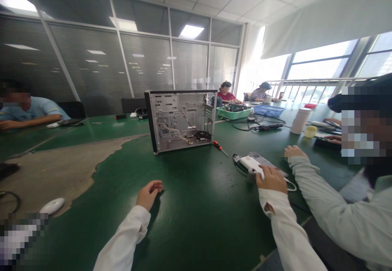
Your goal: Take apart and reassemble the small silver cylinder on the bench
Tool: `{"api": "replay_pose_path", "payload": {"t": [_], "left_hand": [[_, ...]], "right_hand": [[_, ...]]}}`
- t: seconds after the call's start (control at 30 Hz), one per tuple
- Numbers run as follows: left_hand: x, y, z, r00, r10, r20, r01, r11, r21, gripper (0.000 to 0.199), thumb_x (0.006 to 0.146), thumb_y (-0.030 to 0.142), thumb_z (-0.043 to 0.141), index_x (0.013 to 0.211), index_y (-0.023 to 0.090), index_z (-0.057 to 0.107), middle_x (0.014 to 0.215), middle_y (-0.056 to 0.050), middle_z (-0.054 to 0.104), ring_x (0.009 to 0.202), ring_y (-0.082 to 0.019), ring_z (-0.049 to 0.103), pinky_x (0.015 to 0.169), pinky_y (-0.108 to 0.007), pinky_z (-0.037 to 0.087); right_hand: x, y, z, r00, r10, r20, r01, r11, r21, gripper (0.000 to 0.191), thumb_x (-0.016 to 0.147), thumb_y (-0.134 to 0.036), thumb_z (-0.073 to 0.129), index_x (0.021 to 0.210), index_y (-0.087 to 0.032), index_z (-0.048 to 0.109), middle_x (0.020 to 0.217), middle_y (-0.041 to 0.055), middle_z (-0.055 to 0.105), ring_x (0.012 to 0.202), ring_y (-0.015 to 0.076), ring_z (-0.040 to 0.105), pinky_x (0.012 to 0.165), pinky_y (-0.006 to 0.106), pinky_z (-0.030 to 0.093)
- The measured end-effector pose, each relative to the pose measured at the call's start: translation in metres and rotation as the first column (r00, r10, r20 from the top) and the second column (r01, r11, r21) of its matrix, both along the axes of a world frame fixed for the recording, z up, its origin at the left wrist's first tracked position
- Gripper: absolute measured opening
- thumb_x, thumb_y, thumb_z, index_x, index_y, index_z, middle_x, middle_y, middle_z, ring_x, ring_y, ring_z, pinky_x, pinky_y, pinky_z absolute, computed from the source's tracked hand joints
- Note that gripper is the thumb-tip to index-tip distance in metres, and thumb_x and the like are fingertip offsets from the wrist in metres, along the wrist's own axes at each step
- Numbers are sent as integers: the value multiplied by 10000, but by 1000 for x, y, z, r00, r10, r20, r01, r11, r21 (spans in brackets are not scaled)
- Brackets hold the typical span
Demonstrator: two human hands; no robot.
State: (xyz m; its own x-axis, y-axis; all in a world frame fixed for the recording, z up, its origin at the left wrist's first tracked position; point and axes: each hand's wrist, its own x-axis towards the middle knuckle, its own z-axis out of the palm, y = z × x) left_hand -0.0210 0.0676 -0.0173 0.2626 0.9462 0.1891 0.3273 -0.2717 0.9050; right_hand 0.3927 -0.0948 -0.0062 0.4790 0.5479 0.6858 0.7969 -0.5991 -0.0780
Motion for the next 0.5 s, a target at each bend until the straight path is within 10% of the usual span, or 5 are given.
{"api": "replay_pose_path", "payload": {"t": [0.33, 0.5], "left_hand": [[0, -2, 1, 1000, 18, 4, -18, 1000, 6, 247, 620, 108, 424, 804, 169, 577, 700, -17, 643, 622, -137, 596, 667, -276, 470], [1, -2, 0, 1000, 23, 18, -23, 1000, 9, 251, 613, 104, 423, 792, 174, 584, 686, -13, 643, 614, -137, 596, 652, -276, 474]], "right_hand": [[21, -37, -24, 951, -156, -266, 64, 944, -324, 501, 684, -283, 461, 1139, -84, 393, 960, 195, 525, 801, 271, 553, 606, 322, 409], [-35, -15, -22, 950, 133, -283, -199, 956, -218, 475, 699, -244, 438, 1157, -136, 378, 974, 150, 526, 809, 243, 552, 663, 321, 425]]}}
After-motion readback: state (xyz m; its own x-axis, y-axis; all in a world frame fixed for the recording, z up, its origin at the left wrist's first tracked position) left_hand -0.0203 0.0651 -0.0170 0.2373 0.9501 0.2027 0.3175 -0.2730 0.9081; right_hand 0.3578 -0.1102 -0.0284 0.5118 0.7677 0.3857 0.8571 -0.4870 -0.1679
